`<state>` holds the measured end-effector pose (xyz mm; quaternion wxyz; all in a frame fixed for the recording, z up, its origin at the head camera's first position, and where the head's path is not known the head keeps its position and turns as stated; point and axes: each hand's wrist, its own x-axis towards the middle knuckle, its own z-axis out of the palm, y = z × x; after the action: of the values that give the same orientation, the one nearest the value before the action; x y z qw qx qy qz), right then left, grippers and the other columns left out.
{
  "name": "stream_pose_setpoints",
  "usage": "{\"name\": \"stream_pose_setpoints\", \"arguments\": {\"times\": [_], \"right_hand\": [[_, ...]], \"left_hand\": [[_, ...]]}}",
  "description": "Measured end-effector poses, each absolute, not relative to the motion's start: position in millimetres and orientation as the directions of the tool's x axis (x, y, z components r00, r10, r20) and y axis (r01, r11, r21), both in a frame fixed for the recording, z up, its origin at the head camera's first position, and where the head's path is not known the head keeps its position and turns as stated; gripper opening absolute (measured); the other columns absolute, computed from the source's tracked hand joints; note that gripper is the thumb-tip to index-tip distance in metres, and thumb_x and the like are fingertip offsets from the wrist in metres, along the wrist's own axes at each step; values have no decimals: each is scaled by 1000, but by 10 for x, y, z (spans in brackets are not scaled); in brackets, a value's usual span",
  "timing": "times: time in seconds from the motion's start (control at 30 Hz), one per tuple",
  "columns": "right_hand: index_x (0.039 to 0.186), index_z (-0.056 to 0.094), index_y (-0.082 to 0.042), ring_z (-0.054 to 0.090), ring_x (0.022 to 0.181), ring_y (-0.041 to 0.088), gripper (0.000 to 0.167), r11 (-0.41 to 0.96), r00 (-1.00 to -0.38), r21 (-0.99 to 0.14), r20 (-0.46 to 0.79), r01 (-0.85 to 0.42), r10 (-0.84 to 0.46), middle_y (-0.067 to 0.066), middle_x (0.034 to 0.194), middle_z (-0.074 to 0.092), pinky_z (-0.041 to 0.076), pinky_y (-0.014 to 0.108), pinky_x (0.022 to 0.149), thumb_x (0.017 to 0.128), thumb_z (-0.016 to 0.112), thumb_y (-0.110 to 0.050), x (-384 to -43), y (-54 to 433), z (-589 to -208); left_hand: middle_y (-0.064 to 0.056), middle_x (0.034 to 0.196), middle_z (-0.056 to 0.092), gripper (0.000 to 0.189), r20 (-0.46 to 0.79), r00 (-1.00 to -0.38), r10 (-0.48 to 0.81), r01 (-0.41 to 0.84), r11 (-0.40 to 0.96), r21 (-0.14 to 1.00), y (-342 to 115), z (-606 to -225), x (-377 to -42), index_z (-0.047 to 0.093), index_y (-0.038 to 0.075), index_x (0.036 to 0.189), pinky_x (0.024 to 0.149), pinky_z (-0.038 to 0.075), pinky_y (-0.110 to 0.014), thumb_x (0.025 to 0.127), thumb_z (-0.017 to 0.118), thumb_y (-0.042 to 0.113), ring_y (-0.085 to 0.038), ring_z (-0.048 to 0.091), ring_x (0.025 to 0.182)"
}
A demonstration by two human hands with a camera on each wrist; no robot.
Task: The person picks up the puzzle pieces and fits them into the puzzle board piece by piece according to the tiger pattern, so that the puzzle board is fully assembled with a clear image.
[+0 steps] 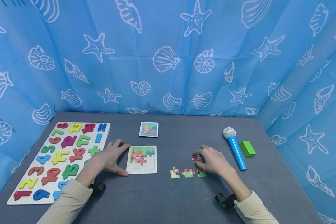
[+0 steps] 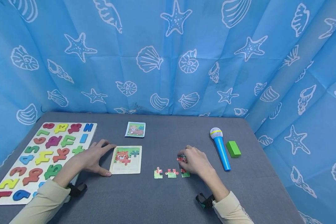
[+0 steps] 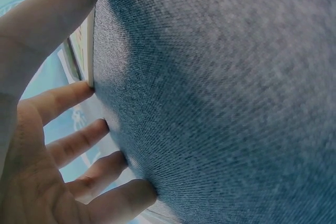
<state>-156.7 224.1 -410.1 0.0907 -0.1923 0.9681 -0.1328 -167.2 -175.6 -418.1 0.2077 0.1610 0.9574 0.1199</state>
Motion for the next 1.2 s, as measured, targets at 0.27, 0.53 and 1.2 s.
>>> {"name": "stream_pose_setpoints", "arguments": {"times": [0.27,0.53,1.2], "right_hand": [[123,72,-10,65,98,24,34,876,-912,-311,-63,-368,-406,12,115,70,56,45,78,92,73,-22,-1564,2198,-4112],[117,75,-13,53,82,15,27,862,-901,-317,-50,-396,-432,6,102,66,44,29,62,92,74,-23,-1570,2040,-4066],[116,77,-14,48,73,13,28,804,-836,-279,-5,-526,-549,5,95,65,37,27,56,93,75,-30,-1603,1261,-3943]], "left_hand": [[-20,156,36,110,-372,-859,352,256,924,285,-1747,-4182,-1678,40,19,156,99,48,-67,67,89,61,-43,44,132],[-20,156,36,111,-371,-859,352,257,924,284,-1748,-4175,-1681,40,19,156,99,47,-67,67,89,62,-44,43,133],[-19,156,36,111,-381,-858,344,244,926,287,-1754,-4182,-1678,39,20,156,100,47,-67,66,89,62,-43,44,132]]}}
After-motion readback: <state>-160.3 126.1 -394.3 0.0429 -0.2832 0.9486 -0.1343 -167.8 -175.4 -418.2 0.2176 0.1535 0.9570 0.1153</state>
